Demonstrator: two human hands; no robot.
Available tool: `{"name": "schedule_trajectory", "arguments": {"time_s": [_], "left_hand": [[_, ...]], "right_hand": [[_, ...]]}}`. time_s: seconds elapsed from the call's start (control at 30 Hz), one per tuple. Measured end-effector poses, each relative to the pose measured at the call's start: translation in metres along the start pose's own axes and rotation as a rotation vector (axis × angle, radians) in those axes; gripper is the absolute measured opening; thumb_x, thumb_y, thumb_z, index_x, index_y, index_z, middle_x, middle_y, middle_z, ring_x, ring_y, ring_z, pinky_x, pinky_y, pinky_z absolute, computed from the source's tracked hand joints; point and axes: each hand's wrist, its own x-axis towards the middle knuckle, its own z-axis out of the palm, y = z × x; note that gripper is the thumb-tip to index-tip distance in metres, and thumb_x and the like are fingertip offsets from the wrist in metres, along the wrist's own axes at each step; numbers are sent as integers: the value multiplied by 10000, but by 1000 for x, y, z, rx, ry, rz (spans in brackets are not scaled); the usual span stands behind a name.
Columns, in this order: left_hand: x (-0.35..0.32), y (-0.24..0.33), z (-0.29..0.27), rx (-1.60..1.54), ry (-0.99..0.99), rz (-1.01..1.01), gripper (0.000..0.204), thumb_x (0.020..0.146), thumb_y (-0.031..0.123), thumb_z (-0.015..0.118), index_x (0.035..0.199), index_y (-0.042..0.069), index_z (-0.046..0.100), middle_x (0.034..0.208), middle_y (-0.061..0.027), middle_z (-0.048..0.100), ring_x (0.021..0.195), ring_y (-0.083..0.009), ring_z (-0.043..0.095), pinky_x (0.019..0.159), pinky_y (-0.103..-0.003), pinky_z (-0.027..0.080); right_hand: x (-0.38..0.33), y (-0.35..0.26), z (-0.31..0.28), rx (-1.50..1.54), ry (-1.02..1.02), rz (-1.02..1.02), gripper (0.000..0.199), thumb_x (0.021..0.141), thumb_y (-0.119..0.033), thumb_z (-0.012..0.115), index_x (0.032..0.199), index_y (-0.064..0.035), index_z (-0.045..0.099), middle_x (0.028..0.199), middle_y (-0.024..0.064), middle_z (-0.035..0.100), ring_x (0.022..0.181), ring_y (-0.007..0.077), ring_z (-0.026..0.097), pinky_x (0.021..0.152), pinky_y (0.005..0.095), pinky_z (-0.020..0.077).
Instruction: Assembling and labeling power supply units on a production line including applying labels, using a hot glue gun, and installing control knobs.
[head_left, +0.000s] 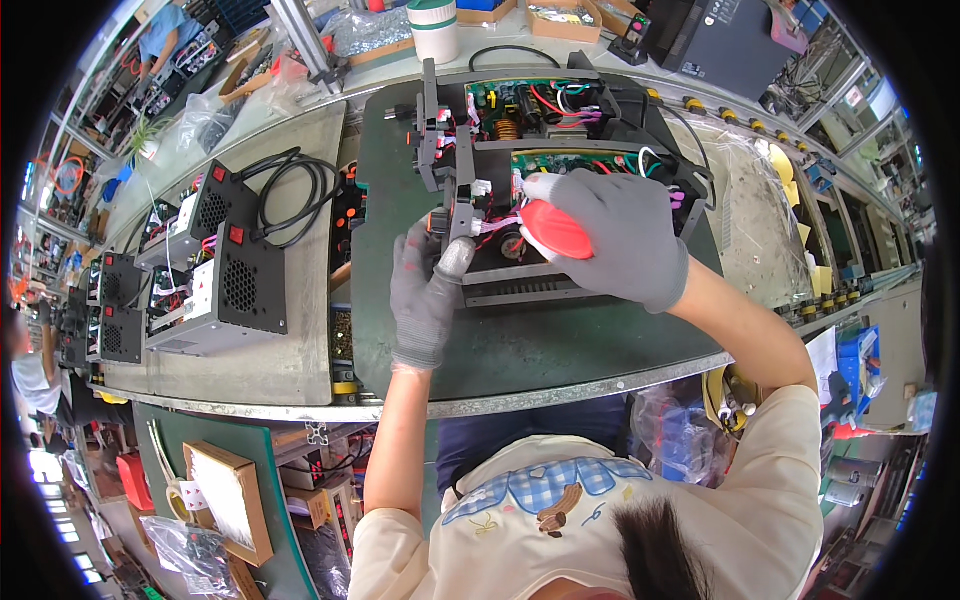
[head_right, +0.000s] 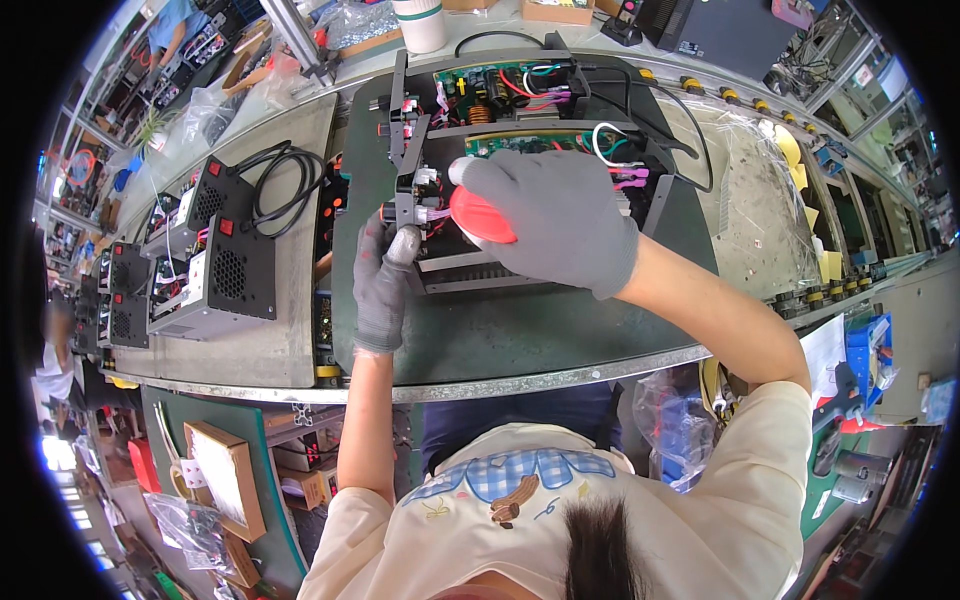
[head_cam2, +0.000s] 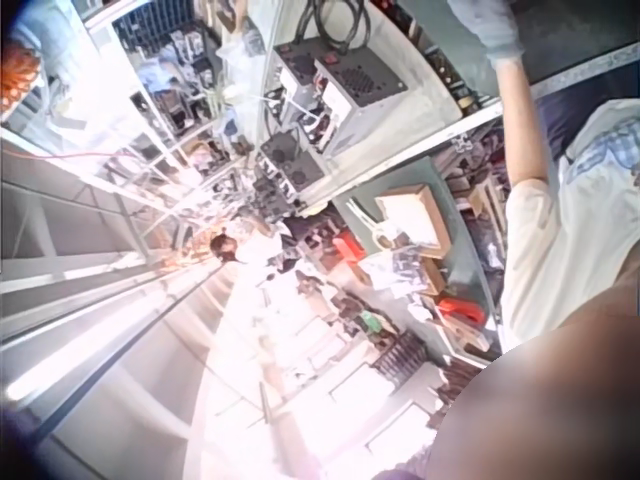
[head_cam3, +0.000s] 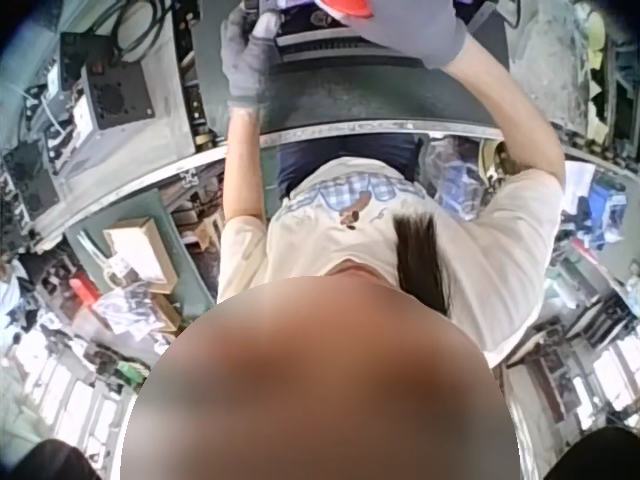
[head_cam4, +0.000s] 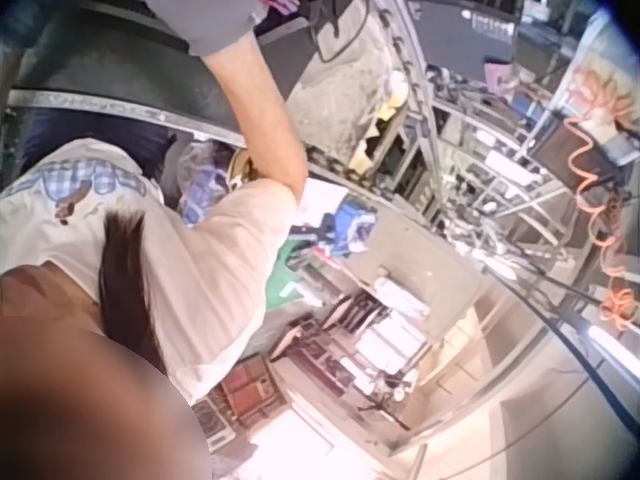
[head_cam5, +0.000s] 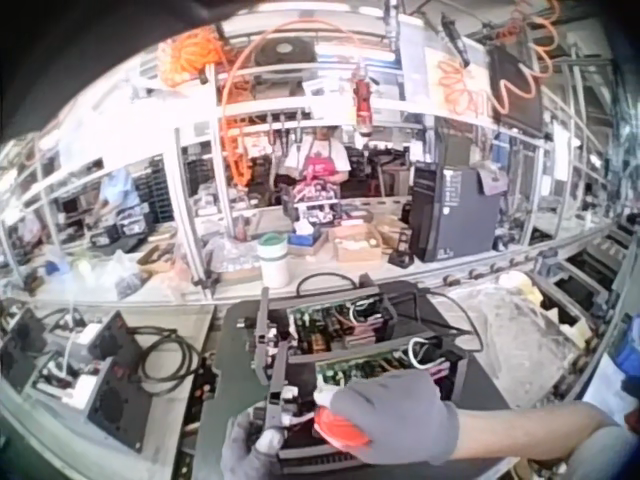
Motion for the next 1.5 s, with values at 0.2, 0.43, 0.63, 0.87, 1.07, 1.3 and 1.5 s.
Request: {"name": "schedule_trajectory", "arguments": {"time_s": [0.2, 0.43, 0.63, 0.87, 1.07, 1.3, 1.5], "left_hand": [[2, 6, -4, -46, -26, -60, 482, 844, 260, 666, 1232, 18, 512, 1051, -31, 498, 935, -113, 514, 855, -255, 413], [18, 27, -4, -23, -91, -89, 393, 852, 271, 641, 1151, 35, 545, 918, 11, 554, 844, -70, 489, 780, -218, 404], [23, 28, -1, 41, -76, -143, 469, 813, 363, 663, 1151, 62, 544, 829, 44, 525, 728, -41, 436, 627, -191, 340], [26, 27, 2, -18, -77, -143, 472, 811, 348, 668, 1166, 65, 536, 826, 47, 519, 738, -41, 438, 639, -195, 347], [25, 25, -3, 39, -60, -130, 446, 821, 339, 654, 1153, 65, 538, 805, 43, 514, 726, -47, 438, 627, -200, 349], [26, 27, -2, 5, -93, -124, 435, 821, 338, 654, 1135, 60, 538, 797, 38, 514, 715, -51, 436, 626, -201, 345], [27, 34, 1, 1, -78, -146, 438, 820, 325, 660, 1141, 53, 535, 818, 37, 520, 750, -51, 451, 661, -200, 357]], "right_hand": [[15, -2, -13, 100, -42, 134, 329, 717, -194, 718, 1003, -78, 604, 891, 88, 636, 727, 252, 641, 624, 326, 495], [-42, -22, -28, 504, 478, 305, 394, 753, -42, 669, 1108, 48, 522, 945, 156, 623, 834, 208, 634, 755, 332, 510], [-38, -18, 37, 257, 468, 238, 510, 625, -171, 792, 1082, -65, 594, 895, 92, 647, 724, 261, 633, 608, 327, 499], [-30, -17, 48, 319, 419, 300, 515, 599, -146, 777, 1074, -81, 591, 800, 92, 602, 663, 280, 597, 570, 352, 472], [-31, -18, 16, 363, 500, 348, 409, 680, -98, 758, 1040, -8, 586, 879, 134, 654, 726, 252, 655, 648, 310, 526], [-26, -22, 15, 339, 475, 326, 427, 633, -133, 773, 1014, -48, 600, 913, 108, 659, 734, 267, 661, 625, 313, 532], [-19, -17, 5, 356, 417, 392, 402, 657, -155, 765, 1012, -58, 604, 864, 101, 653, 693, 256, 652, 599, 316, 522]]}}
